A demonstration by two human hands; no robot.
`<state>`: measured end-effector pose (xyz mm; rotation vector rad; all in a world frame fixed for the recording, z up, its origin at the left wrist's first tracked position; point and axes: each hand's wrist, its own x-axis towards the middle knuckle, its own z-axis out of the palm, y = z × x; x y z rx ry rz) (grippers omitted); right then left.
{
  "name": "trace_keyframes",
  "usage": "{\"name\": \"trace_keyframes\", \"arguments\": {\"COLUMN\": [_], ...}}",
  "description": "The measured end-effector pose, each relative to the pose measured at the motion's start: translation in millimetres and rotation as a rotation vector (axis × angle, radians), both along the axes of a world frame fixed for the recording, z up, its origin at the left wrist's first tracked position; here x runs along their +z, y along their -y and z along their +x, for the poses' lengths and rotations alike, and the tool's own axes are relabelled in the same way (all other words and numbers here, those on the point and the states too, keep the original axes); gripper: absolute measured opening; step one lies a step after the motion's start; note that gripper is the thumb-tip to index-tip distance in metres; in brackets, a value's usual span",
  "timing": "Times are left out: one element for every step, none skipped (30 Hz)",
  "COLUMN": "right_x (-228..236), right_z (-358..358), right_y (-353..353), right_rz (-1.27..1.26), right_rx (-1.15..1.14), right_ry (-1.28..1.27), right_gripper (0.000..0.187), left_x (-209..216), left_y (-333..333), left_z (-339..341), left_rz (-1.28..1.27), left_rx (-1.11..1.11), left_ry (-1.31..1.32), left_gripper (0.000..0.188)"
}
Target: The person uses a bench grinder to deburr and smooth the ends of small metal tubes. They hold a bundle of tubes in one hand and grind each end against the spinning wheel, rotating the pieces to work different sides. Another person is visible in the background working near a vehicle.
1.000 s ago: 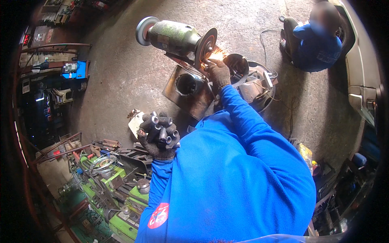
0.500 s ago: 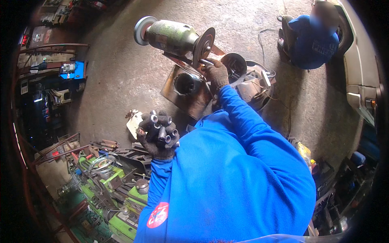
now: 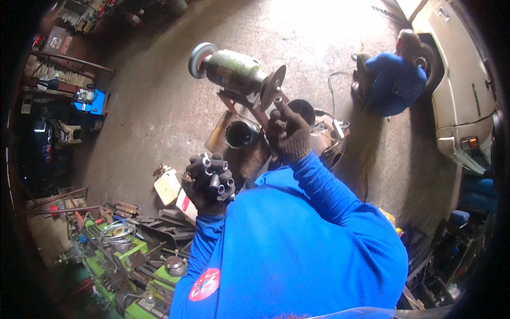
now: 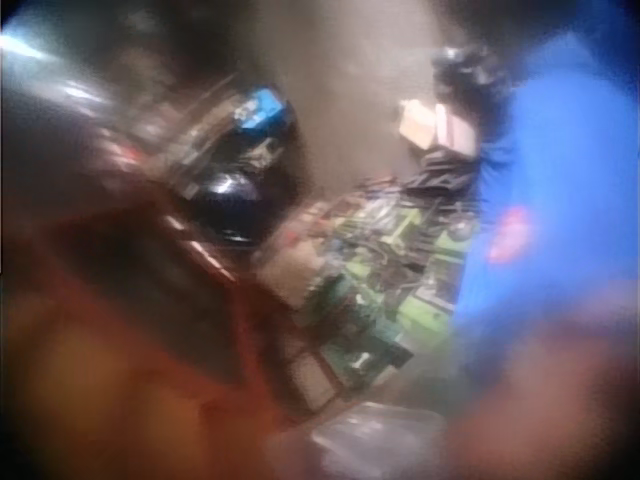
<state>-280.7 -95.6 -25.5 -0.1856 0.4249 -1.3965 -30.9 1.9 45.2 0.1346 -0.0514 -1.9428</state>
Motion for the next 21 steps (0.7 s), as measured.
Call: {"name": "trace_keyframes", "arguments": {"right_x": [15.1,20.1,23.3,27.8,33.4,39.1,45.4,51.0,51.7,54.3,59.0,56.6,54.4,53.1,55.2,57.6,60.7,63.4,69.5,76.4,85.6], "right_z": [10.2,10.4,8.7,8.0,8.9,12.8,16.8,20.5,26.3,29.8,32.8,33.6,33.1,32.0,34.5,35.4,35.7,36.5,36.3,36.6,35.0], "right_y": [-8.7,-10.6,-11.7,-11.6,-10.5,-12.9,-16.8,-19.6,-20.6,-25.3,-31.3,-35.3,-37.6,-38.9,-41.3,-42.1,-42.3,-43.8,-44.4,-44.4,-45.5], "right_rz": [-0.222,-0.122,-0.015,0.097,0.118,0.084,0.050,0.016,-0.126,-0.119,-0.110,-0.163,-0.208,-0.241,-0.205,-0.225,-0.239,-0.312,-0.382,-0.451,-0.518], "right_rx": [-0.128,-0.045,0.044,0.138,0.183,0.183,0.182,0.181,0.245,0.132,0.014,-0.002,-0.023,-0.051,-0.054,-0.077,-0.105,-0.150,-0.193,-0.244,-0.282], "right_ry": [-0.576,-0.185,0.199,0.581,0.636,0.630,0.624,0.618,0.729,0.363,-0.002,-0.237,-0.491,-0.733,-1.022,-1.175,-1.331,-1.349,-1.416,-1.482,-1.591], "right_gripper": [0.044,0.040,0.036,0.033,0.029,0.029,0.029,0.028,0.038,0.040,0.043,0.045,0.048,0.051,0.050,0.050,0.049,0.048,0.048,0.047,0.046], "left_x": [-0.2,0.9,1.9,3.5,6.4,5.7,3.0,2.5,4.4,6.9,9.4,11.3,6.0,5.9,6.6,7.2,6.5,4.0,3.6,5.6,9.8], "left_y": [2.5,2.4,-5.3,-8.5,-6.0,-6.1,-6.6,-7.1,-8.3,-9.6,-10.6,-12.3,-11.7,-12.0,-14.3,-14.5,-12.3,-11.1,-9.5,-8.7,-12.4], "left_z": [1.9,2.9,5.1,7.6,12.3,17.0,21.5,25.2,29.5,32.9,35.7,39.2,46.7,47.6,49.3,50.7,52.2,54.7,55.9,55.8,52.6], "left_rz": [-0.025,-0.053,-0.045,-0.035,-0.141,-0.166,-0.191,-0.216,-0.140,-0.064,0.012,0.089,0.054,0.012,-0.023,-0.059,-0.059,-0.055,-0.052,-0.037,-0.014], "left_rx": [0.010,0.018,0.083,0.150,0.106,0.082,0.057,0.032,0.026,0.018,0.009,-0.001,-0.024,-0.021,-0.017,-0.013,-0.042,-0.070,-0.097,-0.081,-0.057], "left_ry": [-0.023,-0.043,0.028,0.099,0.108,0.093,0.079,0.066,0.049,0.033,0.017,0.002,0.070,0.077,0.089,0.100,0.096,0.094,0.090,0.089,0.092], "left_gripper": [0.063,0.066,0.069,0.073,0.071,0.071,0.070,0.069,0.075,0.082,0.088,0.094,0.095,0.089,0.084,0.080,0.080,0.080,0.081,0.080,0.079]}}
